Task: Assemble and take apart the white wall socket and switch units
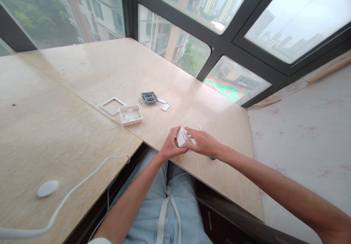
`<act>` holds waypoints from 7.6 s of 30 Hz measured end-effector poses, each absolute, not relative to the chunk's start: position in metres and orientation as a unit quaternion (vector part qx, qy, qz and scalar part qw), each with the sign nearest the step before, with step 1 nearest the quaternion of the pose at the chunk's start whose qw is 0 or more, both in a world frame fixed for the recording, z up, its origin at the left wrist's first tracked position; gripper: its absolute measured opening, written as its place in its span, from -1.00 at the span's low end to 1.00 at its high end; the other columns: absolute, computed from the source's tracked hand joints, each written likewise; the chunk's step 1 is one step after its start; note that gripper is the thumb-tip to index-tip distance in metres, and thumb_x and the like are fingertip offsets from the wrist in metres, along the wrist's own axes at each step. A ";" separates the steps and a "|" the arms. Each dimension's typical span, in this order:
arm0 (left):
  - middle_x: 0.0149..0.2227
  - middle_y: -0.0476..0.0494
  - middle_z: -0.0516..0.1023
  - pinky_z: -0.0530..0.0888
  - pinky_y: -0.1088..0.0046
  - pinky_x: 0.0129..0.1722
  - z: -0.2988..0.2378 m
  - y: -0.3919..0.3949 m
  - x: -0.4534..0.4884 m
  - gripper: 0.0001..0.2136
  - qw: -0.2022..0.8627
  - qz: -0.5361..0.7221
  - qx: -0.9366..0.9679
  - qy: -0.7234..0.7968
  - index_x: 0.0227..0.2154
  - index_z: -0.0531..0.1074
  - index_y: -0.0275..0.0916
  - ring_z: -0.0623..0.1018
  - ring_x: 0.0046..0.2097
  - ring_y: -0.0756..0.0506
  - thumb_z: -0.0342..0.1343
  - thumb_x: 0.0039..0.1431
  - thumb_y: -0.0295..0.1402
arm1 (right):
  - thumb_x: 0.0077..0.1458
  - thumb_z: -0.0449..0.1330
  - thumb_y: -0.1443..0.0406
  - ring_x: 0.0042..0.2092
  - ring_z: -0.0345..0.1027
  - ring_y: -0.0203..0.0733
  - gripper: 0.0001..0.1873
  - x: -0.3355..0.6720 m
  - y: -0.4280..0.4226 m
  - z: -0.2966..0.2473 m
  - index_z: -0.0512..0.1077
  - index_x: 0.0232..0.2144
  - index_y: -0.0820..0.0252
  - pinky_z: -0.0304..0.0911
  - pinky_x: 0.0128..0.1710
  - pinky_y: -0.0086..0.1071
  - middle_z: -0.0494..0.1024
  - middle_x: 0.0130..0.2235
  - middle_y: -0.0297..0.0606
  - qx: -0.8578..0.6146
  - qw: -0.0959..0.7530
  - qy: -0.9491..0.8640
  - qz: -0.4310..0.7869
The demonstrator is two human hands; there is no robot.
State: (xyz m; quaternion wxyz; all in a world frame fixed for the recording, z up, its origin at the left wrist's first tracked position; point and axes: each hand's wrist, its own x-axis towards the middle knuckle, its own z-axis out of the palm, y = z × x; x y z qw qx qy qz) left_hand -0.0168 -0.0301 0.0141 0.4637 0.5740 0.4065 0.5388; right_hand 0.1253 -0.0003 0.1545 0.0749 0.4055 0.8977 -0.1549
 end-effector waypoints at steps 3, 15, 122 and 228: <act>0.19 -0.29 0.22 0.44 0.14 0.09 0.014 -0.031 -0.016 -0.13 0.440 0.527 0.590 0.425 0.24 0.10 -0.16 0.31 0.20 -0.29 0.38 -0.16 -0.23 | 0.26 0.03 0.14 0.06 0.39 -0.02 -0.60 0.136 0.002 0.146 0.32 0.08 0.17 0.24 0.04 -0.19 0.51 0.06 -0.07 0.398 0.028 0.894 -0.203; 0.21 -0.31 0.27 0.26 0.05 0.26 0.019 -0.031 -0.017 -0.16 0.424 0.492 0.616 0.445 0.21 0.11 -0.21 0.31 0.24 -0.32 0.35 -0.10 -0.09 | 0.29 -0.08 -0.04 0.36 0.02 0.00 -0.29 0.162 0.001 0.080 0.12 0.29 0.33 0.01 0.31 0.01 0.20 0.32 0.10 0.372 -0.092 0.903 -0.195; 0.26 -0.35 0.30 0.08 -0.07 0.32 0.013 -0.026 -0.047 -0.14 0.213 0.303 0.777 0.509 0.30 0.05 -0.22 0.29 0.29 -0.33 0.30 -0.03 -0.14 | 0.32 -0.08 0.14 -0.45 0.35 -0.23 -0.68 0.178 0.015 0.073 0.39 -0.30 0.14 0.31 -0.40 -0.34 0.44 -0.47 -0.33 0.525 -0.362 0.734 -0.234; 0.25 -0.21 0.34 0.06 0.05 0.36 0.019 0.003 -0.020 -0.15 0.251 0.277 0.806 0.460 0.25 0.16 -0.13 0.35 0.26 -0.27 0.26 -0.07 0.14 | 0.17 0.18 0.01 -0.58 0.47 -0.27 -0.63 0.192 -0.017 0.146 0.32 -0.48 0.15 0.21 -0.61 -0.50 0.45 -0.62 -0.42 0.595 -0.478 0.641 -0.081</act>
